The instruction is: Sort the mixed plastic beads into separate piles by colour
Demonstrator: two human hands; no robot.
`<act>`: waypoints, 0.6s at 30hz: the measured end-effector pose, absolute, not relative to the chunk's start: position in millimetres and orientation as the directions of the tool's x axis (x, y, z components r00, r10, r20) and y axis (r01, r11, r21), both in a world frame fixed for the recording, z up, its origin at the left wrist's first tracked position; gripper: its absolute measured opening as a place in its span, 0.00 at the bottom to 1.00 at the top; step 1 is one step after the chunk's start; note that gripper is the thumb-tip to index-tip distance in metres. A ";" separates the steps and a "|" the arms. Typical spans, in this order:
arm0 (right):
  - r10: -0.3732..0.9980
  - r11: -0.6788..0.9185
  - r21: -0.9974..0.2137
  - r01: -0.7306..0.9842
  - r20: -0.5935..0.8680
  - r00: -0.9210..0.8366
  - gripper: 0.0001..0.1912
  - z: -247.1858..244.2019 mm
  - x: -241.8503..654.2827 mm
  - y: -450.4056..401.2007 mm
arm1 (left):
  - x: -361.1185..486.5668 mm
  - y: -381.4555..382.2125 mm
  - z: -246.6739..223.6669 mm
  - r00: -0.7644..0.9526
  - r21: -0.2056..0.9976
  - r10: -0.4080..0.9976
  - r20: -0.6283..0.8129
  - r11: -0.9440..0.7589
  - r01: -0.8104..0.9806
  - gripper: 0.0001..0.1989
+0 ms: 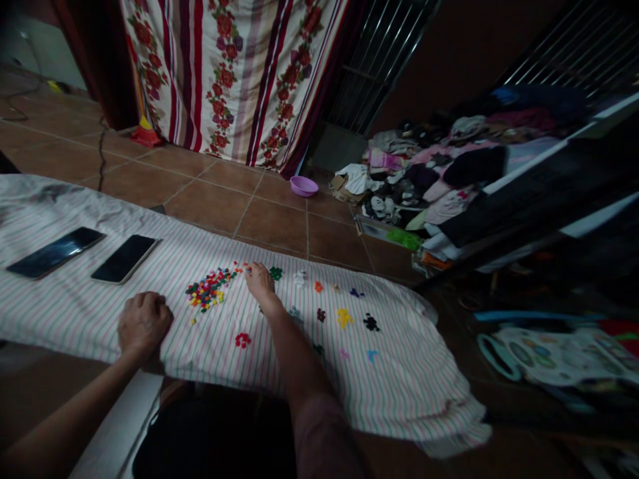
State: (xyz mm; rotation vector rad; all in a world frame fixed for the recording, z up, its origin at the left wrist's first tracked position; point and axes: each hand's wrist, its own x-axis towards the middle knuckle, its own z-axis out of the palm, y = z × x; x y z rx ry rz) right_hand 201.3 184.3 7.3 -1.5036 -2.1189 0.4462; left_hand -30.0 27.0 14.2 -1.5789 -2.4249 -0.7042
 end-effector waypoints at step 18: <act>0.894 -0.097 -0.657 0.748 0.273 0.356 0.15 34.9 467.5 55.3 | -25.9 23.3 22.5 -0.465 0.325 0.810 0.357 0.358 0.875 0.09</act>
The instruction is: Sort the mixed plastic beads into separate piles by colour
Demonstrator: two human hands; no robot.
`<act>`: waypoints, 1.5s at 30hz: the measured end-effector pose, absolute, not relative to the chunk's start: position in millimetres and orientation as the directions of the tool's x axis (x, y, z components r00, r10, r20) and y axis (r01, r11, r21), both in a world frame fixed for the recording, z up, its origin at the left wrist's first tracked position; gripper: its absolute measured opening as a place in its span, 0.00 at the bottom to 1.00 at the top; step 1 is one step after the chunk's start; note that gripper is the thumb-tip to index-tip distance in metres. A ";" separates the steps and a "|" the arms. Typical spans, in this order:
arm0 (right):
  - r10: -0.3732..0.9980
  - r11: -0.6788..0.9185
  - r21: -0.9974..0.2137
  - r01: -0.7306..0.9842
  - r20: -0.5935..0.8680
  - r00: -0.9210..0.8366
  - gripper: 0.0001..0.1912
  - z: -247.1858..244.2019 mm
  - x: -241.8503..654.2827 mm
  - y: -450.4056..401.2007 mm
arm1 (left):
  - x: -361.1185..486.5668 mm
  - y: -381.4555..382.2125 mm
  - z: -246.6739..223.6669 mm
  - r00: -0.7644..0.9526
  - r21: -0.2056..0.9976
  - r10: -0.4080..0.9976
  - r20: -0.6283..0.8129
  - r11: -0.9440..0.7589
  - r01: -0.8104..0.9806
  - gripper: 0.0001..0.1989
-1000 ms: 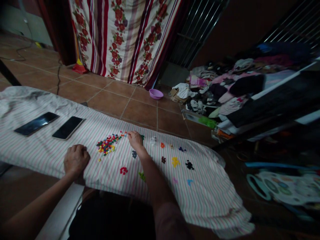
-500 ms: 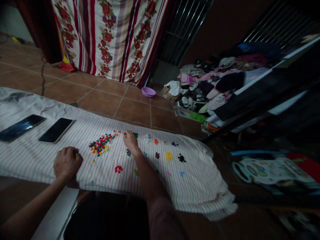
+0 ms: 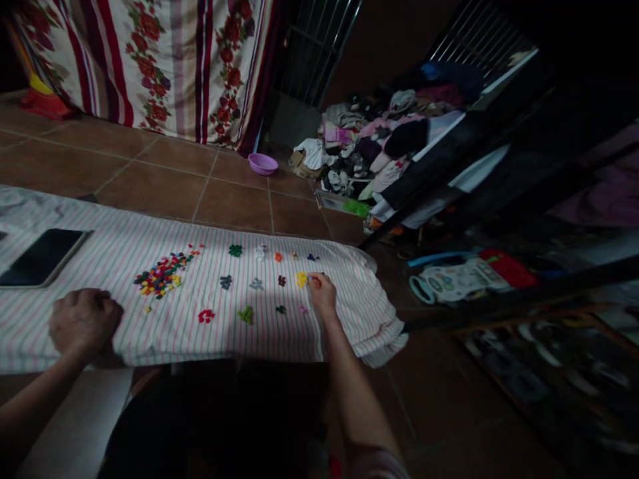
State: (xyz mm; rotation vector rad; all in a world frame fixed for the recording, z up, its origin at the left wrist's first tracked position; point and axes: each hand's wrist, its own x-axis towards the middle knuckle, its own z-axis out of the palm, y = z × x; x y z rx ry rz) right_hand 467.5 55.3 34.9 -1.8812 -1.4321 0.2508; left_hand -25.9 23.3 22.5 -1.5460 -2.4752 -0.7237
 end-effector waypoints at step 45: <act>0.888 0.450 -0.588 0.672 0.213 -0.408 0.15 15.6 148.2 117.2 | -34.1 27.5 7.9 -0.417 0.319 0.830 0.371 0.308 0.896 0.08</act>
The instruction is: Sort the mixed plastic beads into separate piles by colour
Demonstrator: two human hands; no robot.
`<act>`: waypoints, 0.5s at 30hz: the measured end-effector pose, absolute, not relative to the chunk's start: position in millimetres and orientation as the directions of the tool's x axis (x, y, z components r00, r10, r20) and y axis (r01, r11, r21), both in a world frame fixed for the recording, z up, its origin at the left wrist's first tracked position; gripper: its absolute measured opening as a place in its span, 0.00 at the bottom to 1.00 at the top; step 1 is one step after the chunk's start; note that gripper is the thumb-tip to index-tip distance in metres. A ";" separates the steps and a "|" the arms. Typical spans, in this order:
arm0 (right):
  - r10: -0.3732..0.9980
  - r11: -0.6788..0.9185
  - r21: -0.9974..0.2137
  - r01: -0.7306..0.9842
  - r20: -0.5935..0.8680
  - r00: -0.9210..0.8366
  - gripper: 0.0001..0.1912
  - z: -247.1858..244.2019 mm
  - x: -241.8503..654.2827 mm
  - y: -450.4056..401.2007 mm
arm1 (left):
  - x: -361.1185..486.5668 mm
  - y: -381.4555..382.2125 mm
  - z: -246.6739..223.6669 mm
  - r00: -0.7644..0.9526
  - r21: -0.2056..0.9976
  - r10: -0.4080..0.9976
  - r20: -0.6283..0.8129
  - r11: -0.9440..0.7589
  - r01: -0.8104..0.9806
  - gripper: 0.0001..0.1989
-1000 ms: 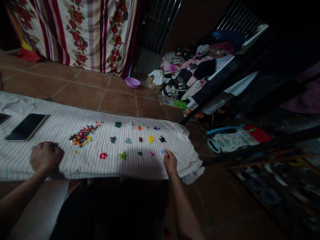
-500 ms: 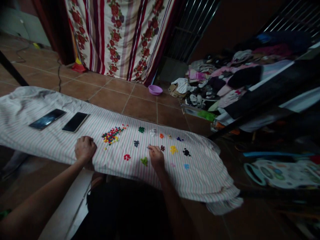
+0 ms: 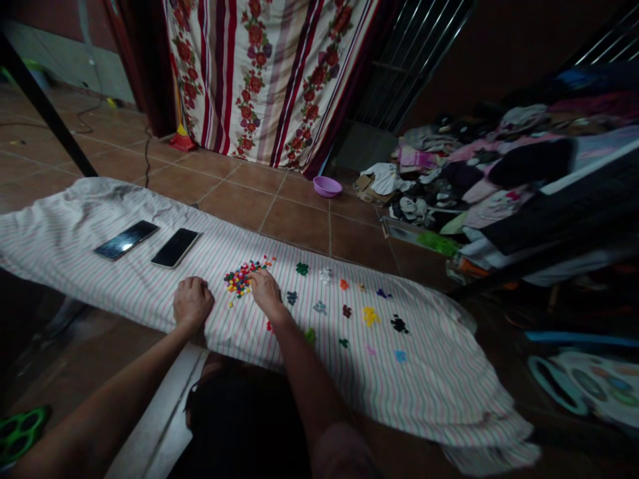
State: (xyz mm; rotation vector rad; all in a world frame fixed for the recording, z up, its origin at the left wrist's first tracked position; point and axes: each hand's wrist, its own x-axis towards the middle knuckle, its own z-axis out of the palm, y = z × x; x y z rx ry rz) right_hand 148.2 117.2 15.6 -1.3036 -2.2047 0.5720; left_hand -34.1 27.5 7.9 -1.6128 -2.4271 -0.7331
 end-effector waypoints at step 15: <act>0.918 0.382 -0.369 0.847 0.044 -0.395 0.11 23.9 133.4 146.7 | -32.1 29.0 7.5 -0.423 0.300 0.811 0.403 0.320 0.899 0.05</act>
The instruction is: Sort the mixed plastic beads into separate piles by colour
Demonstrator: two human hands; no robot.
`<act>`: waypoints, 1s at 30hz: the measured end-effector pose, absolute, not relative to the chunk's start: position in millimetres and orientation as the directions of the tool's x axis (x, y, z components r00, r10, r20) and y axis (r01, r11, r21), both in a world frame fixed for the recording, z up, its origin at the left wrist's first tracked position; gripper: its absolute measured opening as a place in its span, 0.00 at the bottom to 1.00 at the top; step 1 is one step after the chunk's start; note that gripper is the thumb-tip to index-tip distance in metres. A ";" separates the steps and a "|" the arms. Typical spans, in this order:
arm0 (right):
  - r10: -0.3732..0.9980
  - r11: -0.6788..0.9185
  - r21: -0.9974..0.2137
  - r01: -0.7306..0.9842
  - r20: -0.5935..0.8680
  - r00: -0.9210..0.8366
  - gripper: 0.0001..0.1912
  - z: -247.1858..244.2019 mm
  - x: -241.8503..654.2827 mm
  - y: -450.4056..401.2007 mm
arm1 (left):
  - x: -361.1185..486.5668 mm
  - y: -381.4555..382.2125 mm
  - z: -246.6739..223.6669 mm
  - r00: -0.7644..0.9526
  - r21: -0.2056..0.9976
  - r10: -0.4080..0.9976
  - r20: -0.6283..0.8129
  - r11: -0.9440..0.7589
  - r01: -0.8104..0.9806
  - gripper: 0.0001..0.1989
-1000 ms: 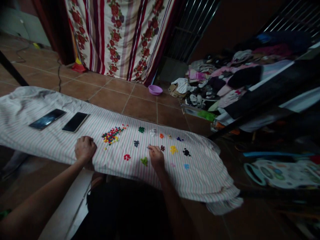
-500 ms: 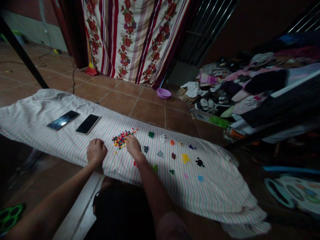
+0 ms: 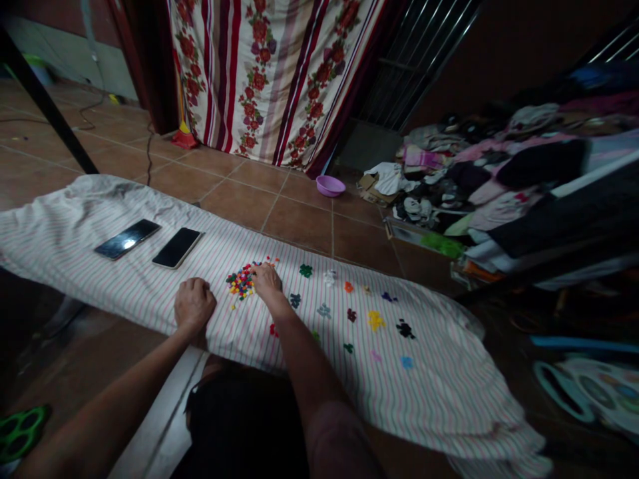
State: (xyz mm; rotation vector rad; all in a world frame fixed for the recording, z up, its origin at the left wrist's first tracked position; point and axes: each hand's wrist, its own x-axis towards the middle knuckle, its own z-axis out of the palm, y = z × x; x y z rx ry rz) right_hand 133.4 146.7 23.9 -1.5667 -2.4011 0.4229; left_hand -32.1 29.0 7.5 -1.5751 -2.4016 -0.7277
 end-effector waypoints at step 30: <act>0.964 0.262 -0.569 0.780 0.184 -0.190 0.16 6.4 275.2 93.6 | -32.8 26.9 6.7 -0.425 0.306 0.810 0.405 0.318 0.897 0.08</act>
